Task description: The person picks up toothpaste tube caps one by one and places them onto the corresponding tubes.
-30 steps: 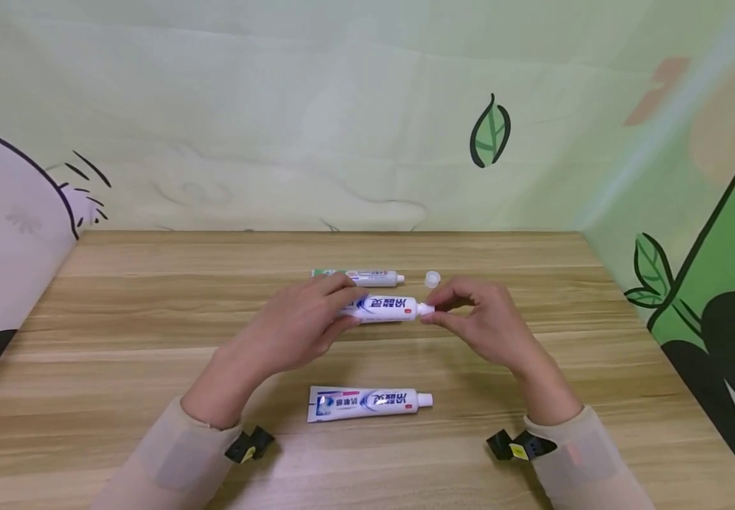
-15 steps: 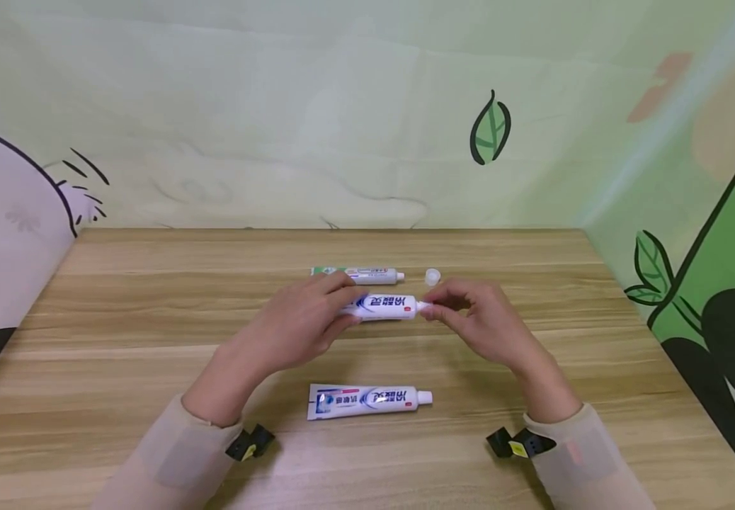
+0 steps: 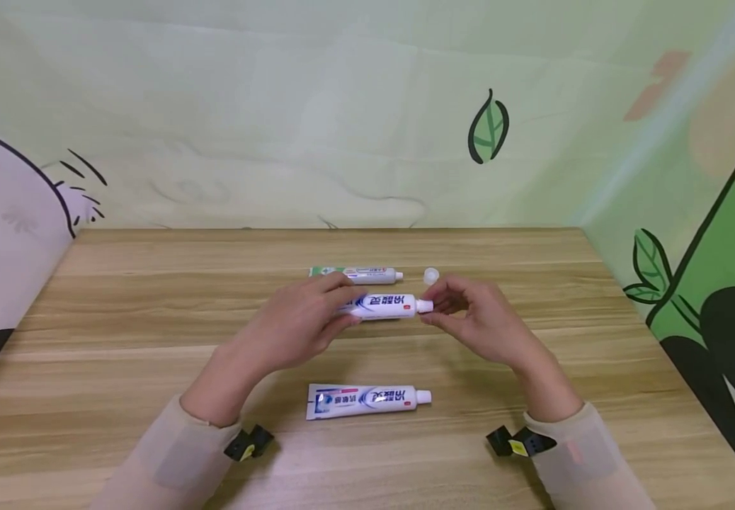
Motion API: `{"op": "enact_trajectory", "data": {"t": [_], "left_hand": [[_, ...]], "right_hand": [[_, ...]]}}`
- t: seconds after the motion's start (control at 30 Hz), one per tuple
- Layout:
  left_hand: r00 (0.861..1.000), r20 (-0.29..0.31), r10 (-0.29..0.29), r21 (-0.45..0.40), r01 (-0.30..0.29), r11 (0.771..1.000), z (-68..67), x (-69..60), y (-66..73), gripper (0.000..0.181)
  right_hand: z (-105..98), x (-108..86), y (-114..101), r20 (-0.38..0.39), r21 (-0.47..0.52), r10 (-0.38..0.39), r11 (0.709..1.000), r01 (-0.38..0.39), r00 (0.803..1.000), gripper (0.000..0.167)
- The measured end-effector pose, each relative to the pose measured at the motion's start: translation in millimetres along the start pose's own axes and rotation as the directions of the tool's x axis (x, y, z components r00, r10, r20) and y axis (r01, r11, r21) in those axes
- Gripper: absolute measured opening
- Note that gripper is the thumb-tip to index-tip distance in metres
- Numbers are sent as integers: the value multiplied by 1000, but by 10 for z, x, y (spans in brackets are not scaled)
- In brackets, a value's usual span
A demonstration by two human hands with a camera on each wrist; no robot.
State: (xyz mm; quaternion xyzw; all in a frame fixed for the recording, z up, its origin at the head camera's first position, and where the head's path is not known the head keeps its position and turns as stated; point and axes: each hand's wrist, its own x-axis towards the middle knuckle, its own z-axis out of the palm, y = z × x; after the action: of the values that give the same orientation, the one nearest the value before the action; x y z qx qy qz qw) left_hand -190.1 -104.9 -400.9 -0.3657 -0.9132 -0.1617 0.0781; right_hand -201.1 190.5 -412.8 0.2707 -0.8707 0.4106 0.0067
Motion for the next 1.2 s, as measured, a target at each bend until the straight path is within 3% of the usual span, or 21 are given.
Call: {"op": "enact_trajectory", "data": {"t": [0.43,0.87,1.2], "left_hand": [[1000,13,1,12,-1,1000,3,-3,10,41],[1000,10,0,31,-1,1000,17,3,-2,40],[1000,11,2,23,-2,1000,19,-1,-7,40]], "right_hand": [[1,3,7,38,-12,20,1000,-19,999,14],[-6,9,52,137,108,16,994,-31,990,11],[-4,14,52,177,104,6,994,-24,984,15]]}}
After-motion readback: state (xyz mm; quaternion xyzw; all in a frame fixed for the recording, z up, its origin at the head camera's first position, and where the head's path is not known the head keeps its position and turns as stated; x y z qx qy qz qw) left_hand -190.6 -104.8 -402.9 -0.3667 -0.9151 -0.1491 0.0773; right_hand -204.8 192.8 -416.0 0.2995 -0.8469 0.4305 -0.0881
